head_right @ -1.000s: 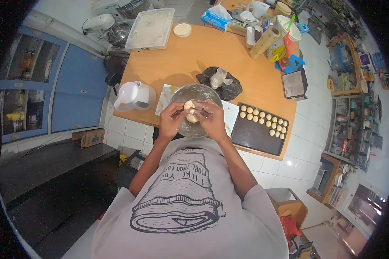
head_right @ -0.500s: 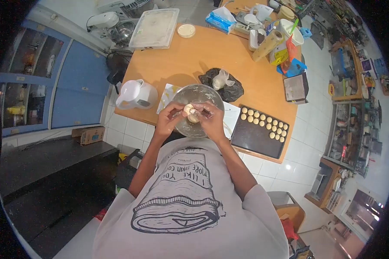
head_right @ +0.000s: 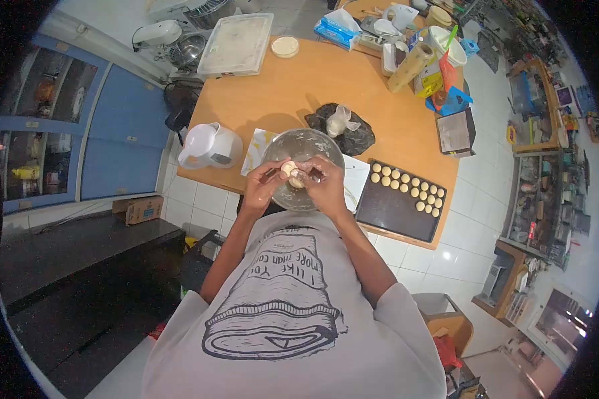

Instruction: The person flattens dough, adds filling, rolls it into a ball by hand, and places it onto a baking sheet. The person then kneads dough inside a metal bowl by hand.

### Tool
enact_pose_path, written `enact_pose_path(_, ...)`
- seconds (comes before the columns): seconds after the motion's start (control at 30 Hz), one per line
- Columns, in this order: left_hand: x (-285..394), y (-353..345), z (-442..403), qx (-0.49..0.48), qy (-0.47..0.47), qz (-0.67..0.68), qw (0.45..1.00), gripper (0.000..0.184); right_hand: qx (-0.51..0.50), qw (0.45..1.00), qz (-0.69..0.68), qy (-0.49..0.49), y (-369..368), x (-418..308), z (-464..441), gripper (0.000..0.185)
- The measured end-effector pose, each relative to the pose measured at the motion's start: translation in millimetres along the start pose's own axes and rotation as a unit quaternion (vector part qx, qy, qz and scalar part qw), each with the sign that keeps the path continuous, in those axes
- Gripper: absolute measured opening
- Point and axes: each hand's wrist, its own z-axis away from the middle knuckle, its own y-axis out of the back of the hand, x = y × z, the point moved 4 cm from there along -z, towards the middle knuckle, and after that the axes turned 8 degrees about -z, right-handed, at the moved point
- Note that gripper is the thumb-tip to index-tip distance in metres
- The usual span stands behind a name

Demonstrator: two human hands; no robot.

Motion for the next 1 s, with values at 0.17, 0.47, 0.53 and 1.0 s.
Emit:
enact_pose_path(0.17, -4.1, -2.8, -2.2, 0.033, -0.007, -0.06, 0.998, 0.033, 0.016, 0.997, 0.074, -0.003, -0.3, -4.7, -2.1, 0.022)
enact_pose_path(0.47, -1.0, -10.4, -3.7, 0.056, -0.011, -0.127, 0.99, 0.039, 0.019, 0.992, -0.078, -0.097, -2.8, -2.1, -7.4, 0.022)
enact_pose_path(0.53, 4.1, -11.6, -1.4, 0.035, -0.005, -0.15, 0.988, 0.042, 0.011, 0.99, -0.1, -0.104, 0.0, 1.8, -7.3, 0.02)
enact_pose_path(1.0, 8.8, 8.3, 2.4, 0.006, -0.002, -0.092, 0.996, 0.045, -0.062, 0.998, 0.006, 0.006, -14.3, -41.3, -7.5, 0.037)
